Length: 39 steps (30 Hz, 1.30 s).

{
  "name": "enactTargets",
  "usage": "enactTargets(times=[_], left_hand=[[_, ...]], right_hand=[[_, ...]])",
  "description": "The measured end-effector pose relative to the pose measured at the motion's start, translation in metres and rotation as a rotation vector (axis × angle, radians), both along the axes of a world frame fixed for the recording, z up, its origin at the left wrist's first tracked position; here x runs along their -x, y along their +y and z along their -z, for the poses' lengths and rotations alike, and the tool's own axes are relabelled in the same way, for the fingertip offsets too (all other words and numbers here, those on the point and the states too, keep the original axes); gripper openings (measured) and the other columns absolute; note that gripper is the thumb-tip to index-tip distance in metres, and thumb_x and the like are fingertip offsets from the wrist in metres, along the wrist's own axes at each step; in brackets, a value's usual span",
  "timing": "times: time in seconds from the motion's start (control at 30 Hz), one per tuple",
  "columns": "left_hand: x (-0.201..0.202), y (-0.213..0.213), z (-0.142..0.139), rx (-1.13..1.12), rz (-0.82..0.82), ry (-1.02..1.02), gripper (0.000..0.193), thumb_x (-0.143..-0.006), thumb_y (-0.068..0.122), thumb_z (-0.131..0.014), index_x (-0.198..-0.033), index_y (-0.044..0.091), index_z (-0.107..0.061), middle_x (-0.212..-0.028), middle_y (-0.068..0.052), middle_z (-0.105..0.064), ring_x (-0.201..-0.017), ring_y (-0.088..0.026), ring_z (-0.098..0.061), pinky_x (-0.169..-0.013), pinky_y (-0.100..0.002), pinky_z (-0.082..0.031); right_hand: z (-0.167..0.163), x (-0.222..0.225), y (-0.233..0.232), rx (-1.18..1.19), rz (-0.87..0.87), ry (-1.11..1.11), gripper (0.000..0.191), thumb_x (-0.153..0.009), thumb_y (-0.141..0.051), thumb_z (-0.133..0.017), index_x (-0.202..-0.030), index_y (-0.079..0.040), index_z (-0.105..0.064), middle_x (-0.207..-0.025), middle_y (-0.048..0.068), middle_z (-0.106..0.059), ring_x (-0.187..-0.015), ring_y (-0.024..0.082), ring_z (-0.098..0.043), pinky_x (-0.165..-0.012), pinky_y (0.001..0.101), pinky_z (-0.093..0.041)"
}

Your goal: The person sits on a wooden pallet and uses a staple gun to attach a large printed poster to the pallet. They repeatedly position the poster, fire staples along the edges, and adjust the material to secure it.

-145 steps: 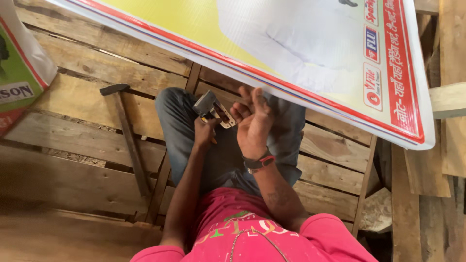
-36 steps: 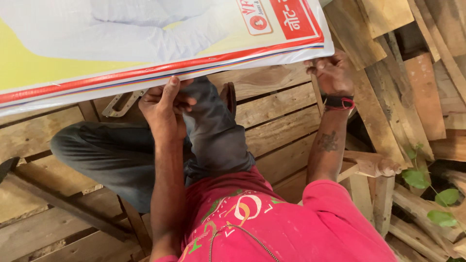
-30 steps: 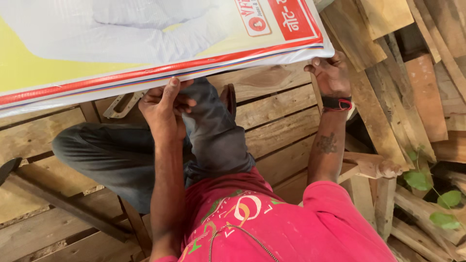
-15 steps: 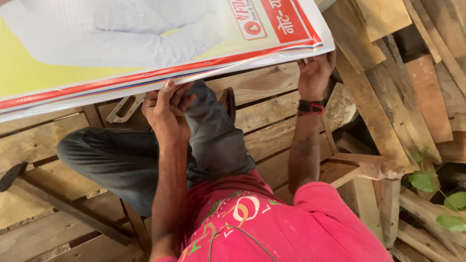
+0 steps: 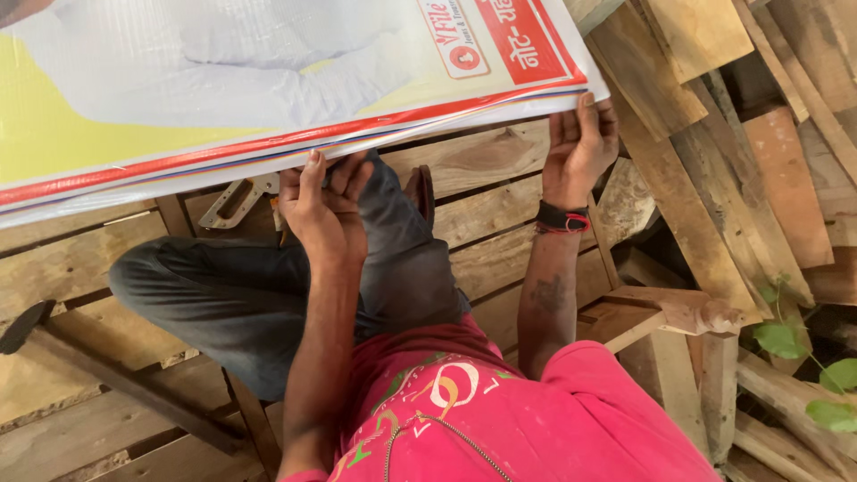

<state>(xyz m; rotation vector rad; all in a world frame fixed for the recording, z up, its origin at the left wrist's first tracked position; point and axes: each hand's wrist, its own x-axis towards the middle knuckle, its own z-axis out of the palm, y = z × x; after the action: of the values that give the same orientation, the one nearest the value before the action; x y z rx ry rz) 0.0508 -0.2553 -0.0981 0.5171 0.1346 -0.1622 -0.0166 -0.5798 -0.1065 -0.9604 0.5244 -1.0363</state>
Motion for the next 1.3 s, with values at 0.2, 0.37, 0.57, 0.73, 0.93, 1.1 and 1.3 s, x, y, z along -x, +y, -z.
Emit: enactTargets(times=[0.2,0.37,0.57,0.73,0.93,1.1,1.3], left_hand=[[-0.001,0.001,0.003,-0.014,0.016,0.026,0.018,-0.103,0.013,-0.062,-0.116,0.000,-0.058,-0.110,-0.017,-0.071,-0.100,-0.035,-0.077,-0.079,-0.044,-0.067],[-0.001,-0.009,0.005,-0.072,-0.015,0.037,0.018,-0.099,0.010,-0.066,-0.112,0.001,-0.058,-0.108,-0.021,-0.074,-0.102,-0.035,-0.076,-0.085,-0.046,-0.063],[0.005,-0.031,0.003,-0.079,0.100,0.046,0.015,-0.098,0.012,-0.069,-0.106,0.000,-0.064,-0.107,-0.023,-0.076,-0.102,-0.035,-0.077,-0.083,-0.047,-0.063],[0.003,-0.045,0.007,-0.022,0.050,0.054,0.013,-0.097,0.010,-0.072,-0.100,0.001,-0.065,-0.104,-0.019,-0.076,-0.100,-0.036,-0.078,-0.081,-0.046,-0.067],[0.005,-0.051,0.014,-0.006,0.004,0.043,0.011,-0.095,0.006,-0.074,-0.097,0.003,-0.063,-0.101,-0.017,-0.075,-0.094,-0.033,-0.078,-0.077,-0.043,-0.067],[0.007,-0.037,0.013,-0.107,0.079,-0.036,0.011,-0.097,0.006,-0.073,-0.095,0.004,-0.062,-0.089,-0.012,-0.072,-0.076,-0.023,-0.074,-0.066,-0.035,-0.062],[0.026,0.001,-0.006,-0.815,-0.170,-0.538,0.015,-0.097,0.008,-0.077,-0.104,0.004,-0.064,-0.097,-0.008,-0.067,-0.089,-0.023,-0.062,-0.079,-0.037,-0.050]], right_hand=[[-0.004,-0.005,0.003,-0.139,-0.031,-0.060,0.028,-0.091,-0.015,-0.076,-0.116,-0.009,-0.067,-0.102,0.005,-0.074,-0.090,0.015,-0.072,-0.081,0.0317,-0.063],[-0.003,-0.005,0.024,-0.191,0.027,0.061,0.028,-0.088,-0.024,-0.082,-0.104,-0.014,-0.061,-0.092,0.000,-0.067,-0.079,0.011,-0.065,-0.071,0.0299,-0.059],[-0.007,-0.011,0.051,-0.132,-0.036,0.216,0.039,-0.084,-0.037,-0.087,-0.098,-0.011,-0.061,-0.080,-0.001,-0.065,-0.066,0.012,-0.065,-0.059,0.0293,-0.058],[-0.018,-0.025,0.054,-0.027,0.014,0.247,0.040,-0.082,-0.035,-0.088,-0.090,-0.007,-0.061,-0.075,0.003,-0.068,-0.060,0.014,-0.070,-0.054,0.0295,-0.061],[-0.023,-0.028,0.043,0.052,0.006,0.264,0.030,-0.084,-0.024,-0.086,-0.087,-0.004,-0.064,-0.072,0.003,-0.067,-0.055,0.012,-0.065,-0.050,0.0260,-0.056],[-0.019,-0.032,0.043,0.016,0.049,0.207,0.025,-0.084,-0.017,-0.084,-0.089,-0.008,-0.061,-0.073,0.002,-0.067,-0.058,0.012,-0.066,-0.051,0.0268,-0.057],[-0.014,-0.026,0.059,0.010,0.012,0.282,0.040,-0.090,-0.044,-0.079,-0.086,-0.010,-0.061,-0.068,0.000,-0.059,-0.055,0.012,-0.063,-0.050,0.0279,-0.056]])
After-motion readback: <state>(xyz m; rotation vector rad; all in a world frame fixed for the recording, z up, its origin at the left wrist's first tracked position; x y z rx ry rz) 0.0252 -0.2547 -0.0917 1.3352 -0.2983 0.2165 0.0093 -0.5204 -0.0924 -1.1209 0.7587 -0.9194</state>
